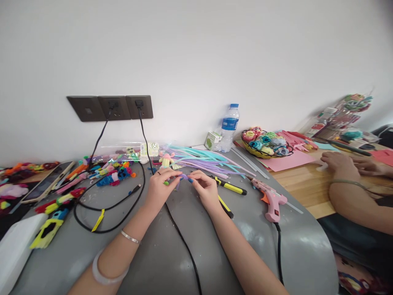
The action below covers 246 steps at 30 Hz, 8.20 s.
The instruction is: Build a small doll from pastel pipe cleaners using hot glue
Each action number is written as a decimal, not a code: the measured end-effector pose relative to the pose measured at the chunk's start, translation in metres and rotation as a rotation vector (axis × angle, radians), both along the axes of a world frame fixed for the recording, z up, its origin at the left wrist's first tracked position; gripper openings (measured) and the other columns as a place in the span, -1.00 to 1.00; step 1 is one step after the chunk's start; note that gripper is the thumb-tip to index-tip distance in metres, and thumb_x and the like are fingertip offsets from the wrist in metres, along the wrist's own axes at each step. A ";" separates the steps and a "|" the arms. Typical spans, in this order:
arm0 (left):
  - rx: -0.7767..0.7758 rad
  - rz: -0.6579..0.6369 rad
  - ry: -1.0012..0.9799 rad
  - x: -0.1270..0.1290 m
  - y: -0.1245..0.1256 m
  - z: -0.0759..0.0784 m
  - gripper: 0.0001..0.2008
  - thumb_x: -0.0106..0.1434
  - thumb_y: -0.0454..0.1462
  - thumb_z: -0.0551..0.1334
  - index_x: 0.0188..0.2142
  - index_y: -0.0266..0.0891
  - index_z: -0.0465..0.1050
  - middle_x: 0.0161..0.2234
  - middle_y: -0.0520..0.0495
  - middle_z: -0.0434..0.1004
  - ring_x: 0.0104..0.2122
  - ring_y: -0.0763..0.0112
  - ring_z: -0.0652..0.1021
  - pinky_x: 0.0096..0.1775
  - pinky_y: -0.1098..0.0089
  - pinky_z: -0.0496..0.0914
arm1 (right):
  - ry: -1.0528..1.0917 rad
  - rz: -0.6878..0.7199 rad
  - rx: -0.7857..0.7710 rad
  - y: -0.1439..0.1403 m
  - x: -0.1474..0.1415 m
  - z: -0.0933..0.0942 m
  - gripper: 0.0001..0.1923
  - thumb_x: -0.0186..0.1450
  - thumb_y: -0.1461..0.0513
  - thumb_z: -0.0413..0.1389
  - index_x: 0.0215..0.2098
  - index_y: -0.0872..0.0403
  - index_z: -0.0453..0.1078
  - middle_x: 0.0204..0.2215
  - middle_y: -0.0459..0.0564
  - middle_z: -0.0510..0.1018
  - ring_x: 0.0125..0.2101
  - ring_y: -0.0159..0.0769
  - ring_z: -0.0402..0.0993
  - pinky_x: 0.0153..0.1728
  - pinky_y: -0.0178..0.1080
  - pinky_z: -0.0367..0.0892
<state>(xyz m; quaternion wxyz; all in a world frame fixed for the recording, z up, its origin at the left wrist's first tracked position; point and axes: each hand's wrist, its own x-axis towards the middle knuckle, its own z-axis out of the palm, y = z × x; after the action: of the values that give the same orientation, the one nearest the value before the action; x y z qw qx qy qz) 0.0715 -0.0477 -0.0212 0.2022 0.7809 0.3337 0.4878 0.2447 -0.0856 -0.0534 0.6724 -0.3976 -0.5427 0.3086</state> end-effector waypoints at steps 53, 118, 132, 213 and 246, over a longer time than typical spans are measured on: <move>0.108 0.066 -0.136 0.008 -0.007 0.000 -0.91 0.25 -0.39 0.30 -0.38 -0.21 0.53 -0.44 0.02 0.57 -0.45 0.48 0.54 -0.41 0.48 0.39 | 0.079 0.165 0.015 -0.002 -0.002 0.003 -0.92 0.23 0.12 0.33 -0.30 -0.14 0.68 -0.34 -0.02 0.65 -0.28 -0.21 0.54 -0.21 -0.12 0.43; -0.056 -0.213 0.062 0.004 -0.004 0.006 -0.82 0.19 -0.31 0.37 -0.19 -0.13 0.54 -0.29 -0.03 0.62 -0.29 0.32 0.59 -0.20 0.30 0.48 | 0.057 0.026 0.011 0.000 0.004 0.000 -0.84 0.22 0.05 0.31 -0.32 -0.06 0.63 -0.36 0.01 0.62 -0.27 -0.18 0.51 -0.23 -0.11 0.41; -0.014 -0.208 0.063 0.004 -0.003 0.003 -0.73 0.17 -0.33 0.39 -0.12 -0.13 0.52 -0.25 -0.05 0.63 -0.24 0.30 0.59 -0.16 0.30 0.48 | 0.100 0.108 -0.035 -0.001 0.002 0.002 -0.80 0.21 0.07 0.32 -0.36 0.00 0.49 -0.34 -0.03 0.55 -0.28 -0.24 0.50 -0.19 -0.19 0.40; -0.469 -0.533 0.072 -0.014 0.005 0.025 -0.85 0.16 -0.15 0.41 -0.37 -0.17 0.60 -0.37 -0.05 0.54 -0.32 0.32 0.52 -0.23 0.29 0.43 | 0.247 0.465 -0.268 -0.006 0.003 0.006 -0.68 0.03 -0.01 0.44 -0.46 0.02 0.54 -0.48 -0.09 0.58 -0.44 -0.33 0.46 -0.32 -0.26 0.38; -0.176 -0.265 0.315 -0.044 0.027 0.021 -0.92 0.25 -0.21 0.32 -0.34 -0.12 0.60 -0.08 -0.10 0.54 0.00 0.16 0.49 0.08 0.15 0.37 | -0.658 -0.006 -0.003 -0.002 -0.011 -0.003 -0.62 0.30 0.45 -0.02 -0.09 0.00 0.51 -0.09 0.05 0.63 -0.02 -0.11 0.45 0.02 -0.02 0.28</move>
<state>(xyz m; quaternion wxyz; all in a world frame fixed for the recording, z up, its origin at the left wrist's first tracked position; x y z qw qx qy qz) 0.0275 -0.0211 0.0003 0.2773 0.8639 0.2969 0.2978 0.2333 -0.0879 -0.0563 0.4612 -0.4786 -0.7293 0.1622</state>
